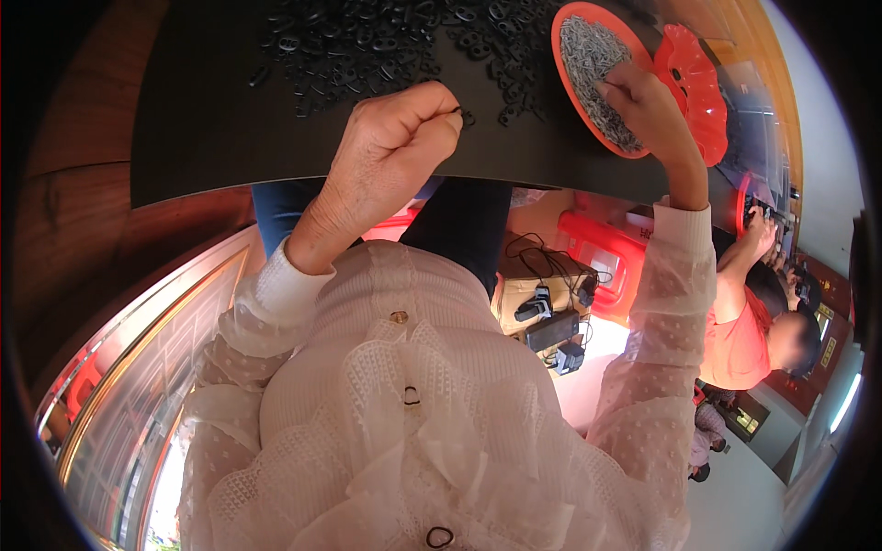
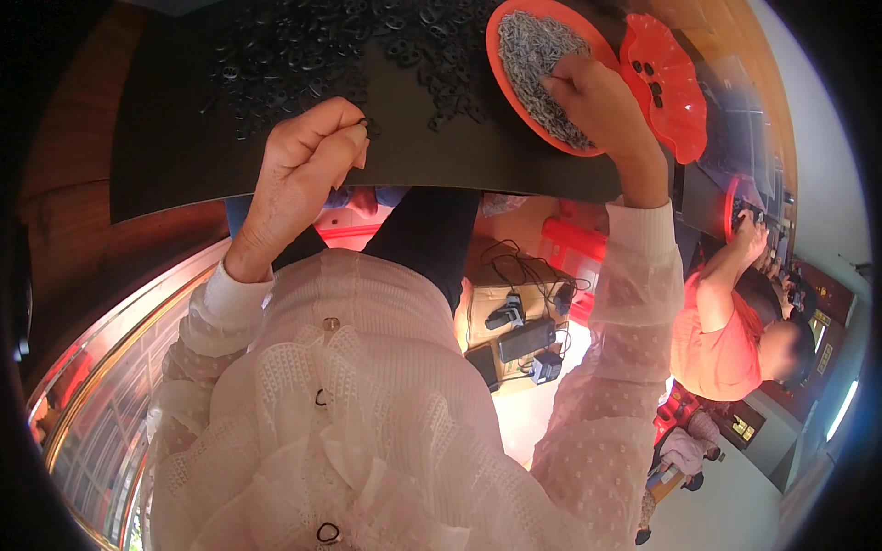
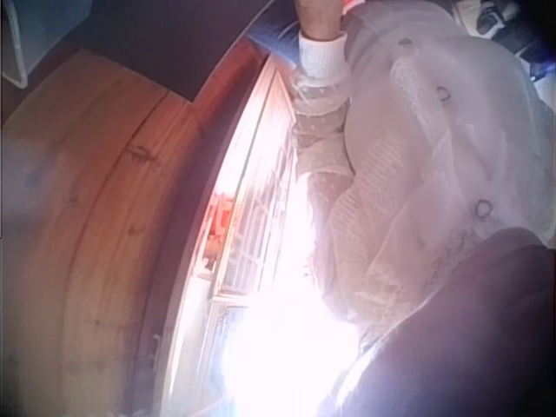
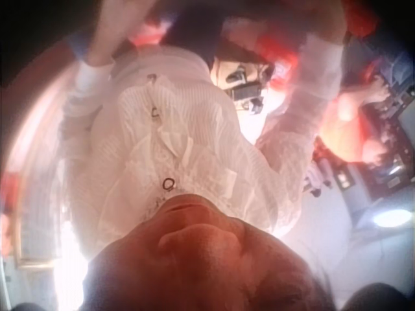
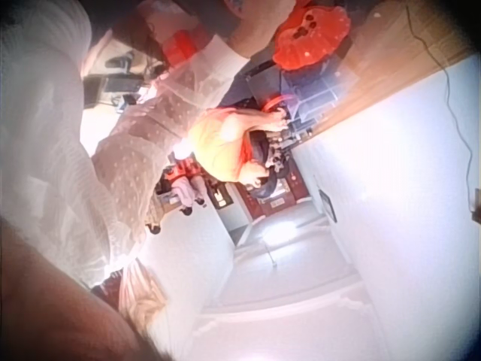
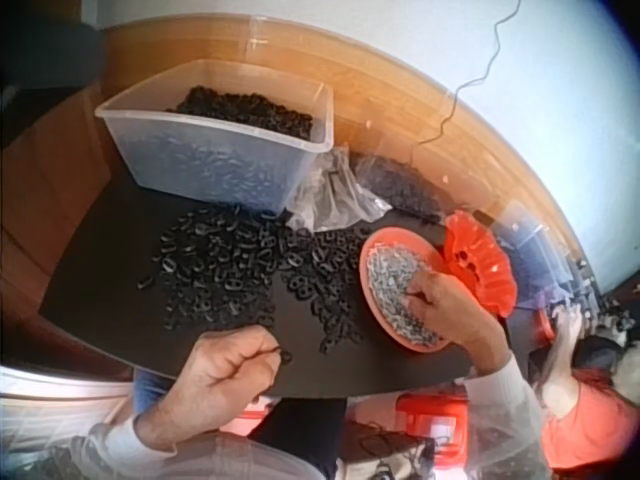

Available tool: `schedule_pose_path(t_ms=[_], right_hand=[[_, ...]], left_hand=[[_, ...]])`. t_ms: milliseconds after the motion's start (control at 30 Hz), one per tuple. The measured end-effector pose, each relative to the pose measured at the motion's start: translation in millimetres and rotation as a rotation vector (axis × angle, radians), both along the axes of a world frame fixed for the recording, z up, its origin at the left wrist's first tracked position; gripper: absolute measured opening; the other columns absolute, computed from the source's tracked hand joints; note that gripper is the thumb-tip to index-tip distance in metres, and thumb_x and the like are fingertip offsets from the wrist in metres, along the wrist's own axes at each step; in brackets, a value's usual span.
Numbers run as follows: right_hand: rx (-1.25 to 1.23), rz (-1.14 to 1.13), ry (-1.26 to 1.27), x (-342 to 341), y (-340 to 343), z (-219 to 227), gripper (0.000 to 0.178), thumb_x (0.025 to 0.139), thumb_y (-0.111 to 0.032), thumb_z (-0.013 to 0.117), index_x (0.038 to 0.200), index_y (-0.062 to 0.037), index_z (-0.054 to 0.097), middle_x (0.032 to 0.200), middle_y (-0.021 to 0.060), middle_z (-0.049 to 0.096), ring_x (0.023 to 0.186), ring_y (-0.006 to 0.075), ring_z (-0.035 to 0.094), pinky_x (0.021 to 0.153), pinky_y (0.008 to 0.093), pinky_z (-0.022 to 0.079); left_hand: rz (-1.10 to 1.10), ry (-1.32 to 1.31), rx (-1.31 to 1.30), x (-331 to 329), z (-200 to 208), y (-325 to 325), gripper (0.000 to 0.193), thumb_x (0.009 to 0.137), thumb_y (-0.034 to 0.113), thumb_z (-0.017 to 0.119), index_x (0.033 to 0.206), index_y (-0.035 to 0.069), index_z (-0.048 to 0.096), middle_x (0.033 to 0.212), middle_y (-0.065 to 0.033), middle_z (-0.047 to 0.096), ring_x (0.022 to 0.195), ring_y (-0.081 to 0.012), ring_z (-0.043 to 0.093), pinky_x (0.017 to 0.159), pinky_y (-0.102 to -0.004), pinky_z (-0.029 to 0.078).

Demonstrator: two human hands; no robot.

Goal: The person repeatedly picks up small black plastic rings and metal screws from a table, inserts the screws into the rings, and places the assembled units into a red bowl. The process is continuous and repetitive throughout the clip.

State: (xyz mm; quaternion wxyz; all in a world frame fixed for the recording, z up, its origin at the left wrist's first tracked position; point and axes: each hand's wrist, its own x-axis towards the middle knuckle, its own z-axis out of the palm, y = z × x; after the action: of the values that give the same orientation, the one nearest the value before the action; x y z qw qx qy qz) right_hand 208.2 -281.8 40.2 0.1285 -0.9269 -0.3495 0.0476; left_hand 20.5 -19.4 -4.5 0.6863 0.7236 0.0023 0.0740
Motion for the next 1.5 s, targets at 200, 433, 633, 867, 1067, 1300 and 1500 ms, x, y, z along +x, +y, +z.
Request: schedule_pose_path(t_ms=[200,433,633,867,1067,1300,1500], right_hand=[[0.026,-0.121,0.108,2.4,-0.7,5.6,0.018,0.09,-0.016,0.059,0.092,0.0023,0.059,0.072,0.0051,0.052,0.069,0.0117,0.05,0.065,0.0282,0.043],[0.137,-0.096,-0.013,1.0,0.8,-0.1,0.017,0.089,-0.017,0.059,0.092,-0.0008,0.06,0.074,0.0119,0.057,0.068,0.0246,0.055,0.065,0.0337,0.044],[0.153,0.015,-0.023,2.8,7.9,-9.6,0.017,0.086,-0.018,0.062,0.091,-0.0026,0.06,0.08,0.0159,0.06,0.073,0.033,0.059,0.066,0.0371,0.046],[0.133,-0.081,0.059,-0.7,4.6,-1.5,0.017,0.086,-0.018,0.063,0.088,-0.001,0.059,0.079,0.0167,0.06,0.072,0.0341,0.058,0.066,0.0382,0.045],[0.055,0.05,-0.03,3.6,-1.2,-4.6,0.019,0.085,-0.017,0.063,0.088,0.0009,0.059,0.075,0.0163,0.058,0.067,0.0303,0.056,0.064,0.0365,0.045],[0.237,-0.156,0.187,-3.1,-1.2,4.2,0.016,0.086,-0.01,0.057,0.098,-0.0003,0.061,0.072,0.0048,0.054,0.066,0.0131,0.052,0.062,0.0279,0.043],[0.404,-0.073,0.16,-19.4,6.2,9.9,0.028,0.086,-0.002,0.048,0.111,-0.0038,0.06,0.08,-0.0032,0.05,0.072,0.006,0.047,0.066,0.0202,0.04]], left_hand=[[0.007,-0.015,-0.047,-1.6,0.1,0.1,0.006,0.085,0.003,0.054,0.083,-0.002,0.058,0.059,-0.0001,0.045,0.056,-0.0047,0.041,0.05,-0.0223,0.037],[-0.028,-0.001,-0.039,-2.1,0.1,0.5,0.012,0.088,0.007,0.051,0.079,0.004,0.057,0.066,0.0031,0.053,0.056,-0.0019,0.04,0.05,-0.0199,0.031],[-0.022,-0.011,-0.037,-2.8,0.2,-0.1,0.012,0.088,0.006,0.05,0.079,0.004,0.057,0.066,0.0027,0.053,0.056,-0.0021,0.04,0.05,-0.0199,0.031],[-0.006,0.009,-0.032,-2.7,0.7,-0.2,0.008,0.086,0.004,0.053,0.083,0.001,0.059,0.062,0.0021,0.048,0.057,-0.0028,0.04,0.05,-0.0208,0.035],[-0.005,0.008,-0.064,-3.2,2.0,-1.4,0.008,0.086,0.003,0.053,0.085,-0.001,0.06,0.06,0.0029,0.045,0.057,-0.0031,0.04,0.051,-0.0209,0.036],[-0.018,0.049,-0.077,-3.1,3.3,0.0,0.008,0.086,0.003,0.052,0.084,0.0,0.059,0.063,0.0033,0.045,0.06,-0.0032,0.041,0.052,-0.0204,0.036],[-0.015,0.043,-0.158,-3.6,5.3,-1.2,0.01,0.086,0.005,0.05,0.081,0.001,0.057,0.065,0.0031,0.048,0.059,-0.003,0.041,0.052,-0.0199,0.036]])
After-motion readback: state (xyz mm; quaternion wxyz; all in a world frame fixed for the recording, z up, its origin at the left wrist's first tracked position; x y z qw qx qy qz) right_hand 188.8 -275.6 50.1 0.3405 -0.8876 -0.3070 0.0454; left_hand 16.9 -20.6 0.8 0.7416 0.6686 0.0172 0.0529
